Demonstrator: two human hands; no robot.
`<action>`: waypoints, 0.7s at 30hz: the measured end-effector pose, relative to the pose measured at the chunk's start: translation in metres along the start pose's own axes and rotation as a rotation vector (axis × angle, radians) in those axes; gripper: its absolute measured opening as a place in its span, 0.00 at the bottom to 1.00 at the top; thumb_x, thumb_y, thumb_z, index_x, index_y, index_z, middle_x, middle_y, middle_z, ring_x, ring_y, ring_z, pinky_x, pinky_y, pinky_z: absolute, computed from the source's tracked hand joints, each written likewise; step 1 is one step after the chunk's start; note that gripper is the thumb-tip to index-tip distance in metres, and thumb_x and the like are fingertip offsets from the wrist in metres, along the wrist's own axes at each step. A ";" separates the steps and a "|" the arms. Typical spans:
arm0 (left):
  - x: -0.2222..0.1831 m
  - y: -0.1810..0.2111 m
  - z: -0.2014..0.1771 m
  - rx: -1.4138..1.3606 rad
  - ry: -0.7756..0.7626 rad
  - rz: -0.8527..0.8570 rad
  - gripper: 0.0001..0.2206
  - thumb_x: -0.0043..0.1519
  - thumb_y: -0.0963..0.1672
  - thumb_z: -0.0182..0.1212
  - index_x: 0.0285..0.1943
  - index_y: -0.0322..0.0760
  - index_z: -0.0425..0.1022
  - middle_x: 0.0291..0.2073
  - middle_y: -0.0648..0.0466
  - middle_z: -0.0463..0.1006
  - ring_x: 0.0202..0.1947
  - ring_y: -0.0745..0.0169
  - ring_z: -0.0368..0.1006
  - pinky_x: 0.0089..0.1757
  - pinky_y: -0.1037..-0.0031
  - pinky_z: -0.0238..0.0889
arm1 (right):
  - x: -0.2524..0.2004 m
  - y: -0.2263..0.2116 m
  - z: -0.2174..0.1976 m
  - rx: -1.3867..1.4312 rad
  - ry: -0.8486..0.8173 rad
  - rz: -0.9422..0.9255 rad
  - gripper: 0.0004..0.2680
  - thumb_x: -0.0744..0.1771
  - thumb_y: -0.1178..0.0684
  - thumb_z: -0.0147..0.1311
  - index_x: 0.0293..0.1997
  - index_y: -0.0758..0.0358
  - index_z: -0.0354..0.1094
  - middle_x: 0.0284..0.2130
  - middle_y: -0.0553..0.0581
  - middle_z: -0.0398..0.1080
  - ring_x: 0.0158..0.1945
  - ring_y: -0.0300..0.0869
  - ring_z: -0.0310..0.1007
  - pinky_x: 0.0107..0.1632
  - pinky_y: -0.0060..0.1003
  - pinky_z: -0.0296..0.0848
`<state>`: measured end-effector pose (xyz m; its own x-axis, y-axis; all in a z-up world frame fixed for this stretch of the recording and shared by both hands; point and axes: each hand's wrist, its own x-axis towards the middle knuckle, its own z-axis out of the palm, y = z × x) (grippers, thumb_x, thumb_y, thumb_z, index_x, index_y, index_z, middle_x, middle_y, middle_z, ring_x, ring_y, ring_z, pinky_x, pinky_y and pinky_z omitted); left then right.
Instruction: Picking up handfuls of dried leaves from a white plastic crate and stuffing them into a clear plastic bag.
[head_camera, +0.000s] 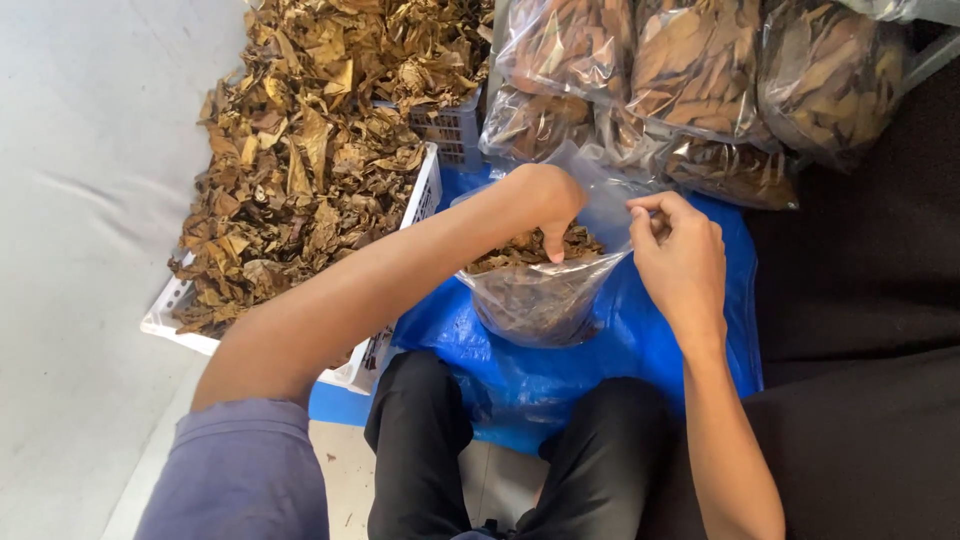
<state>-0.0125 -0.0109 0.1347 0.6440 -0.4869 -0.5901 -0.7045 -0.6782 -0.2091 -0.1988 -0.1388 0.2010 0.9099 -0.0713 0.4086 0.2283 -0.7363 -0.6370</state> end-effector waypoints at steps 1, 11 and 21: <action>-0.011 0.002 -0.003 0.030 0.065 -0.019 0.46 0.48 0.60 0.77 0.73 0.43 0.62 0.66 0.40 0.67 0.59 0.32 0.70 0.48 0.36 0.72 | 0.000 0.001 0.000 -0.009 0.005 0.000 0.06 0.71 0.60 0.51 0.47 0.63 0.77 0.22 0.57 0.74 0.27 0.49 0.73 0.31 0.43 0.71; -0.062 0.050 0.054 0.257 0.154 -0.023 0.50 0.65 0.51 0.65 0.84 0.52 0.22 0.79 0.39 0.20 0.74 0.18 0.40 0.57 0.42 0.63 | 0.001 0.006 -0.002 0.002 -0.009 0.036 0.07 0.71 0.59 0.50 0.47 0.60 0.77 0.21 0.55 0.73 0.27 0.47 0.72 0.31 0.40 0.71; -0.068 0.011 0.051 0.479 0.462 0.220 0.41 0.62 0.69 0.30 0.81 0.59 0.31 0.78 0.48 0.43 0.75 0.38 0.46 0.61 0.46 0.60 | -0.001 0.007 -0.002 0.020 -0.048 0.035 0.06 0.72 0.59 0.50 0.48 0.61 0.75 0.23 0.56 0.73 0.29 0.48 0.71 0.32 0.42 0.70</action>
<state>-0.0791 0.0426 0.1331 0.4576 -0.8410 -0.2885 -0.8183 -0.2715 -0.5066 -0.1989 -0.1452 0.1982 0.9328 -0.0643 0.3546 0.2025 -0.7203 -0.6635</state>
